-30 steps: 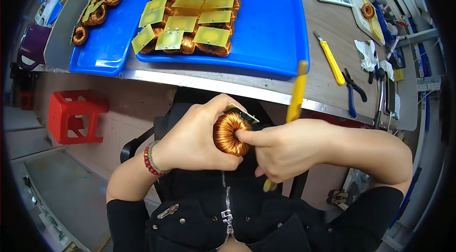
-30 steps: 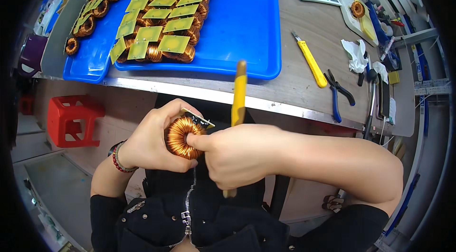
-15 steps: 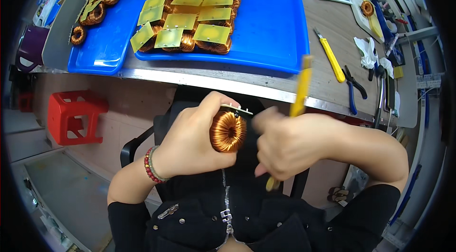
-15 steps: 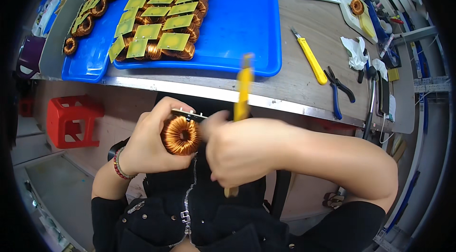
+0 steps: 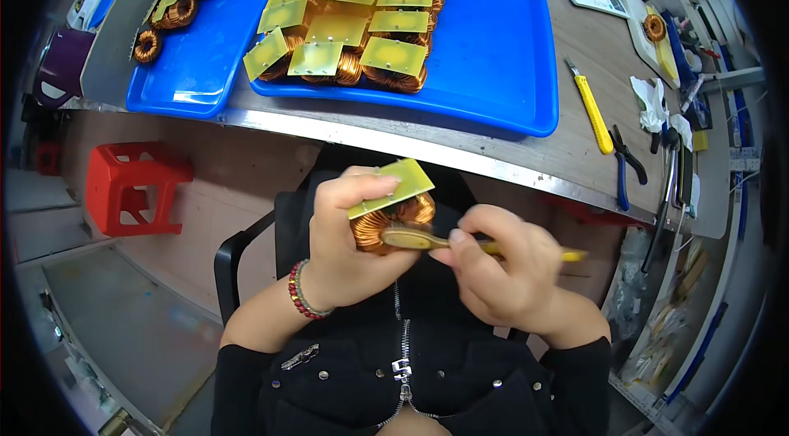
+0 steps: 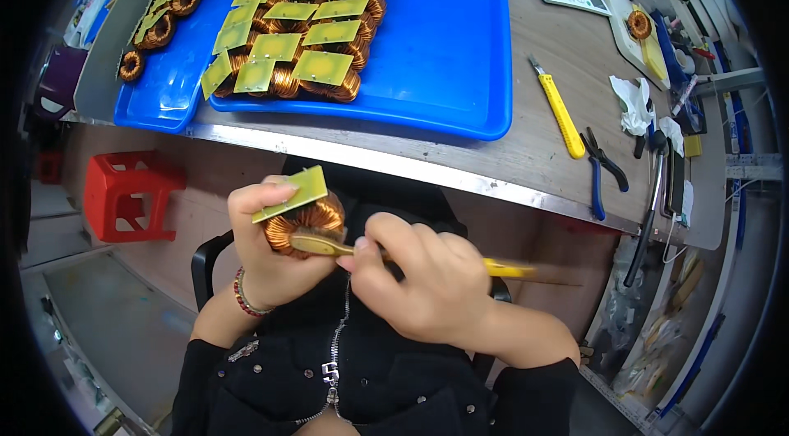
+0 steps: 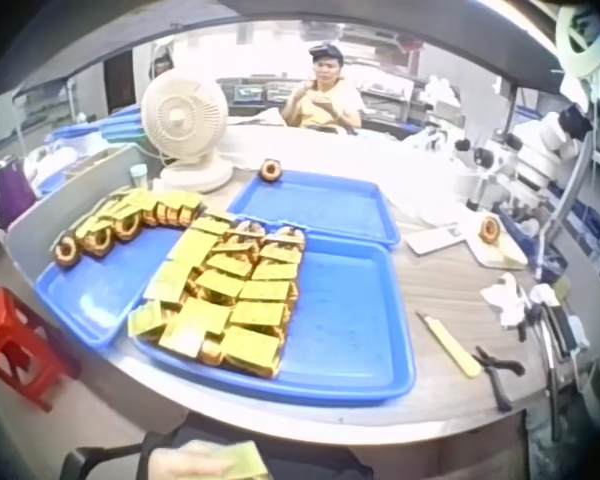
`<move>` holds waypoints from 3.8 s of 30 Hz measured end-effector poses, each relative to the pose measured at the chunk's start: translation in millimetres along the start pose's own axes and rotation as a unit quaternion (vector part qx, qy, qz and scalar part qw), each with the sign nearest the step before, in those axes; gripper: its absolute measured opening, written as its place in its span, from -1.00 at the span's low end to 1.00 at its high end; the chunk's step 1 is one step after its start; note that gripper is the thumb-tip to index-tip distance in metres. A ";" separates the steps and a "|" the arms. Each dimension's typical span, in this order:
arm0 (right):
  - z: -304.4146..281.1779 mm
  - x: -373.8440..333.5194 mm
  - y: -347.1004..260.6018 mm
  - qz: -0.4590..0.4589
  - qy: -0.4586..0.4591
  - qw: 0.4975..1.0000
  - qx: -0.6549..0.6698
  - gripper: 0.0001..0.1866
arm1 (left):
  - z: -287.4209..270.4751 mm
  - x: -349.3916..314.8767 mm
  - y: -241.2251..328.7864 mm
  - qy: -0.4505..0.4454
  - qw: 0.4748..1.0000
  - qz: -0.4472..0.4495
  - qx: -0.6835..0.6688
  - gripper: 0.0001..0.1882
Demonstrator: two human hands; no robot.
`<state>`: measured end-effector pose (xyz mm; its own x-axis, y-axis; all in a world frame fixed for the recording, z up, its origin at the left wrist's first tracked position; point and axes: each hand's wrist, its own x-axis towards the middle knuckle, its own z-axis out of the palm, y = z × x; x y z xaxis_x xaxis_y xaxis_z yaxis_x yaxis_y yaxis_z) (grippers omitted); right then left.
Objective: The person sits at a workbench and uses a small brush to clean or apply a substance to copper-wound toroidal inductors. They handle the components one at a time, rotating them to access different sides, and place them on blue trays. The person also briefly moves a tray to clear workspace.
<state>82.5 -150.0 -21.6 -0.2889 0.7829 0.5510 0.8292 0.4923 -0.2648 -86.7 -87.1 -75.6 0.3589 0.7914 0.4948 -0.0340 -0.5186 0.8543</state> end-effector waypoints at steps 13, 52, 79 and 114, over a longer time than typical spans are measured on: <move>17.7 2.9 14.9 0.090 0.086 0.992 0.002 -0.88 | 3.4 1.7 7.2 -0.009 0.980 -0.180 -0.083 -0.31; 3.4 23.9 23.1 0.171 0.038 0.984 0.041 -0.89 | -6.0 -8.6 11.9 -0.002 0.805 -0.276 -0.525 -0.55; 54.3 8.3 -5.1 0.037 0.068 0.996 0.035 -0.83 | -10.3 -2.2 19.7 0.147 0.666 -0.462 -0.566 -0.38; 28.5 -1.9 3.0 0.051 0.020 0.994 0.098 -0.85 | -1.0 -2.3 9.7 0.084 0.740 -0.347 -0.570 -0.34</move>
<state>71.9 -139.3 -46.0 -0.1860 0.8184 0.5438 0.7426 0.4794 -0.4676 -88.8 -93.6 -68.3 0.5406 0.8184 -0.1950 -0.6949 0.5650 0.4448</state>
